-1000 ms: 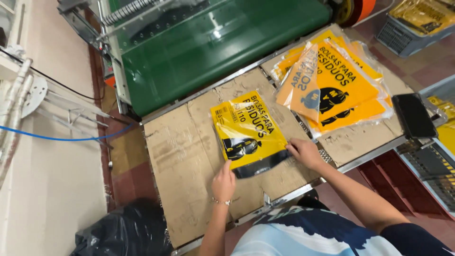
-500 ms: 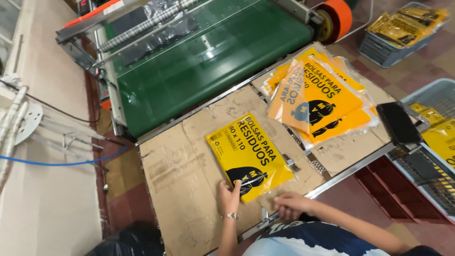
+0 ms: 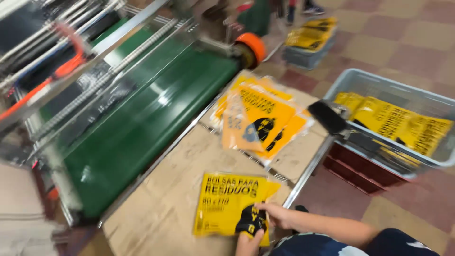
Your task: Folding black plastic bags and inserting them into yellow printed packaging sleeves
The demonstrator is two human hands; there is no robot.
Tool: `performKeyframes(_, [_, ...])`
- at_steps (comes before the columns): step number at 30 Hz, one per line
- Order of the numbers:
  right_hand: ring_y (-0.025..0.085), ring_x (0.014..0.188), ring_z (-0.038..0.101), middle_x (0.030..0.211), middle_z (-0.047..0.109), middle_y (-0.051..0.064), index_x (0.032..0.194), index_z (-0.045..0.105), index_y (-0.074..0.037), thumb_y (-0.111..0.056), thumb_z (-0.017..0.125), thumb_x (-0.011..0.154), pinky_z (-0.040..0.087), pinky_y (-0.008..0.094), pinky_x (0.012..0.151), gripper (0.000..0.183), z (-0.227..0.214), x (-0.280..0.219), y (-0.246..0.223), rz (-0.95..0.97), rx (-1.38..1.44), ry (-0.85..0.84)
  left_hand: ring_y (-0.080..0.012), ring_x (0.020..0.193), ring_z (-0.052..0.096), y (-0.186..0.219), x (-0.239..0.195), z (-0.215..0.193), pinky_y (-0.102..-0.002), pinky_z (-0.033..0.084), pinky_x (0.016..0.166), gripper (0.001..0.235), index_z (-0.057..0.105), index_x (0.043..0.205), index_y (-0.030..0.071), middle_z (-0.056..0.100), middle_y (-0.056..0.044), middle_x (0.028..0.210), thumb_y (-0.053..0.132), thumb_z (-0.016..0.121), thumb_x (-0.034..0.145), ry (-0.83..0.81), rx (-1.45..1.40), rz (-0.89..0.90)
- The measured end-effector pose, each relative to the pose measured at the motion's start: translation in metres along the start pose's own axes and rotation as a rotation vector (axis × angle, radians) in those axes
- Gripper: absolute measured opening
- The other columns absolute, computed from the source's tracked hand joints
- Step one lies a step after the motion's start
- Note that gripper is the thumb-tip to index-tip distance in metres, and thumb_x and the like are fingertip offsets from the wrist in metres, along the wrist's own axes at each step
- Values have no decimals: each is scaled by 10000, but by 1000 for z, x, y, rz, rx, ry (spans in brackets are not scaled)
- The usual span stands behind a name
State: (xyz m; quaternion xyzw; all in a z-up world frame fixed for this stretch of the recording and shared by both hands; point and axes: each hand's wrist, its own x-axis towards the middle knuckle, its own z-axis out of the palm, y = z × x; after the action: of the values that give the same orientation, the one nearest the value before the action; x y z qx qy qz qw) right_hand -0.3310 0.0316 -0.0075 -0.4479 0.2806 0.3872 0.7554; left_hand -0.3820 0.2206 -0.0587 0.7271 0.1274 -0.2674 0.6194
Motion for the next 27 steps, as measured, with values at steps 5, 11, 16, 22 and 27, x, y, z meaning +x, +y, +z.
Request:
performKeyframes(5, [212, 413, 593, 426, 539, 149, 461, 578, -11, -418, 464, 1143, 493, 234, 476, 802, -31, -45, -23, 56, -70, -139, -72, 747, 708, 15, 16, 2, -269, 566, 661, 223, 824, 880, 52, 808, -31, 784, 265, 782, 832, -225, 108, 131])
performKeyframes(11, [178, 490, 700, 618, 694, 153, 801, 684, 44, -435, 528, 1077, 576, 217, 421, 575, -69, -187, -70, -582, -202, -463, -126, 516, 562, 22, 13, -16, -302, 389, 480, 345, 710, 662, 25, 662, -73, 553, 252, 719, 921, -640, 58, 224])
performKeyframes(16, [90, 674, 740, 739, 768, 0, 765, 749, -107, -443, 470, 1046, 588, 201, 622, 520, -126, -271, -88, -990, -513, -9, -130, 549, 508, 106, 5, 4, -273, 411, 496, 253, 595, 742, 64, 561, -44, 656, 173, 677, 955, -755, 125, 387])
performKeyframes(22, [103, 566, 403, 669, 452, -30, 709, 414, -181, -259, 492, 1093, 358, 278, 506, 399, -245, -314, -156, -876, -517, 994, -114, 611, 549, 122, 28, 32, -246, 444, 581, 133, 665, 796, 64, 622, -39, 683, 62, 667, 929, -631, 250, 265])
performKeyframes(27, [187, 691, 518, 734, 548, 34, 765, 455, -160, -311, 461, 1100, 428, 383, 661, 368, -389, -293, -184, -1003, -551, 1362, -122, 651, 578, 131, 44, 49, -259, 488, 635, 89, 658, 843, 77, 607, -35, 717, 97, 664, 929, -569, 232, 263])
